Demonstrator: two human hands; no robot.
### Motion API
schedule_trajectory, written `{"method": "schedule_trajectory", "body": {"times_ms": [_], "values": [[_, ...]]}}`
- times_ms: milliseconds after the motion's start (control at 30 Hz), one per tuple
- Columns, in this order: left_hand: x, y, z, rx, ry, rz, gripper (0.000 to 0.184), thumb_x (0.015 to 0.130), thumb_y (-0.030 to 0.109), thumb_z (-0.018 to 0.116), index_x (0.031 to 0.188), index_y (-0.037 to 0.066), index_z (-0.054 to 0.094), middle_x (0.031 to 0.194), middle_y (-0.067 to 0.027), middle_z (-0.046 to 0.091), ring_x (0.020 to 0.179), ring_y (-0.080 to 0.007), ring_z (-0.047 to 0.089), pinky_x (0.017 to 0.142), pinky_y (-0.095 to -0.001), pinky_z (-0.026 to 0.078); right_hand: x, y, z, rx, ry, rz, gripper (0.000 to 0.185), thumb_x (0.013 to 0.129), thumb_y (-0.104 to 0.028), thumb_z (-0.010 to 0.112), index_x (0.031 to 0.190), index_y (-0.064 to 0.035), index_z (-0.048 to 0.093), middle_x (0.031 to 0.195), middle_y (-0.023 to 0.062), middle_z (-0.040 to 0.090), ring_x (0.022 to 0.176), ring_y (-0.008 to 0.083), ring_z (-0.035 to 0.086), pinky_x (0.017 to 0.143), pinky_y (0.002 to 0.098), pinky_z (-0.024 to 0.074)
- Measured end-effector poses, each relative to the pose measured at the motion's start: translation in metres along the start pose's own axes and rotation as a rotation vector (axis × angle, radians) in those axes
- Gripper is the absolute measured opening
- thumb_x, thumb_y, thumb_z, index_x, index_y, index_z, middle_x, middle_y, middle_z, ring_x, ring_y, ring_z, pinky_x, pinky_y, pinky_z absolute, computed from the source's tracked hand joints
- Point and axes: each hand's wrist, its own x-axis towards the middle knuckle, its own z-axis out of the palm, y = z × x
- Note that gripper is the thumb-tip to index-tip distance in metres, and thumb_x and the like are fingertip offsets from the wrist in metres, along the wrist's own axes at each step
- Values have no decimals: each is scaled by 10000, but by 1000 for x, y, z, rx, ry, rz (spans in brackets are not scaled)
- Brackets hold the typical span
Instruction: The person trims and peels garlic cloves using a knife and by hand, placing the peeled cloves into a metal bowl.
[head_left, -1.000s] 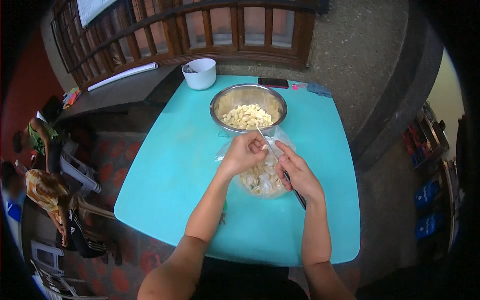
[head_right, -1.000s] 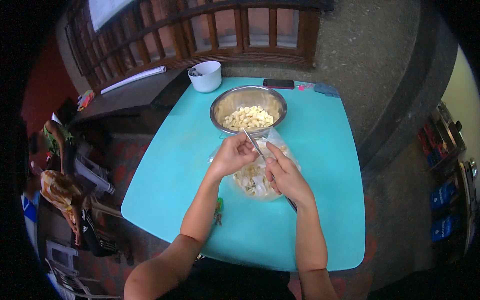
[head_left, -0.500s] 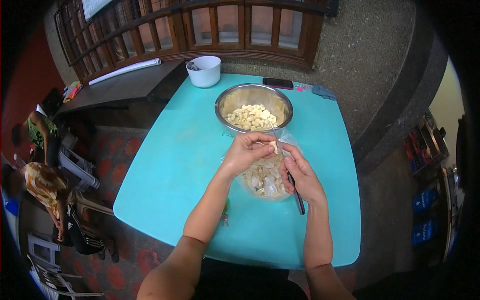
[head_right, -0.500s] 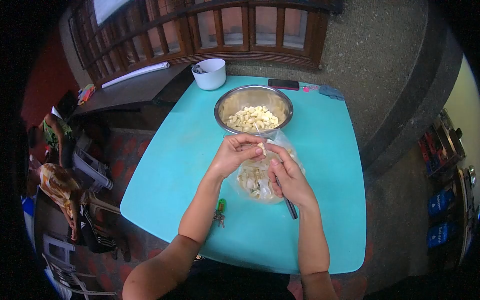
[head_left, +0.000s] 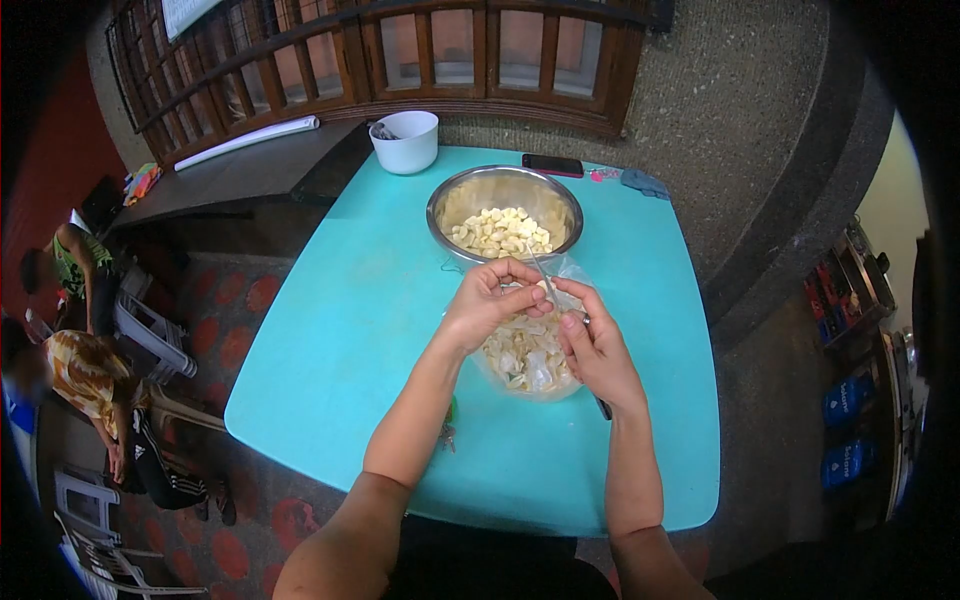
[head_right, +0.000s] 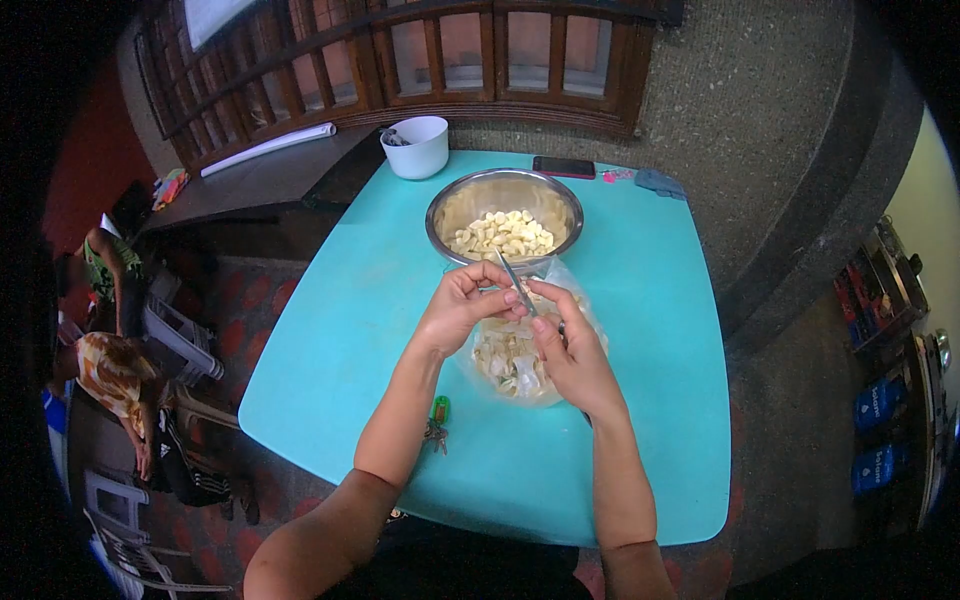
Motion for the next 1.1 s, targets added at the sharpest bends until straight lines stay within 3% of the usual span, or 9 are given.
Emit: {"method": "schedule_trajectory", "body": {"times_ms": [300, 500, 600, 800, 1000, 1100], "values": [[-2, -1, 2, 1, 5, -19, 115, 817, 37, 654, 912, -8, 609, 845, -89, 659, 745, -142, 655, 679, -260, 549, 7, 13, -2, 58, 61, -70, 231, 952, -150, 473, 1166, -67, 486, 602, -25, 422, 494, 25, 359, 436, 192, 294], [0, -6, -4, -110, -77, -15, 165, 848, 69, 627, 996, -5, 626, 894, -72, 654, 758, -128, 632, 698, -256, 535, 6, 14, -6, 361, -25, -11, 210, 950, -174, 487, 1134, -72, 483, 597, 7, 453, 376, 47, 340, 339, 213, 290], [0, -9, -4, -329, -122, -58, 192, 850, 64, 625, 1028, -6, 625, 903, -72, 654, 767, -126, 629, 735, -253, 530, 4, 11, -8, 577, -108, 25, 230, 950, -186, 490, 1148, -69, 470, 595, 14, 453, 379, 50, 349, 348, 205, 294], [0, -9, 12, -117, 73, -6, 203, 863, 100, 616, 1039, 0, 627, 927, -62, 647, 792, -123, 624, 759, -272, 533, 7, 18, -8, 484, -26, -26, 247, 946, -190, 498, 1154, -59, 469, 601, 19, 464, 382, 50, 353, 350, 203, 294], [-3, -3, 13, 29, 80, 81, 176, 826, 92, 651, 968, -11, 630, 917, -75, 656, 792, -127, 624, 738, -274, 526, 6, 18, -7, 362, -41, -35, 227, 941, -177, 502, 1139, -65, 490, 599, 9, 463, 386, 42, 353, 350, 199, 289], [-1, -5, 5, 93, 66, 16, 163, 813, 56, 643, 960, -11, 628, 905, -78, 661, 773, -123, 624, 720, -267, 521, 6, 20, -11, 362, -34, -38, 234, 938, -176, 509, 1144, -66, 490, 598, 6, 462, 389, 39, 355, 351, 196, 288]]}}
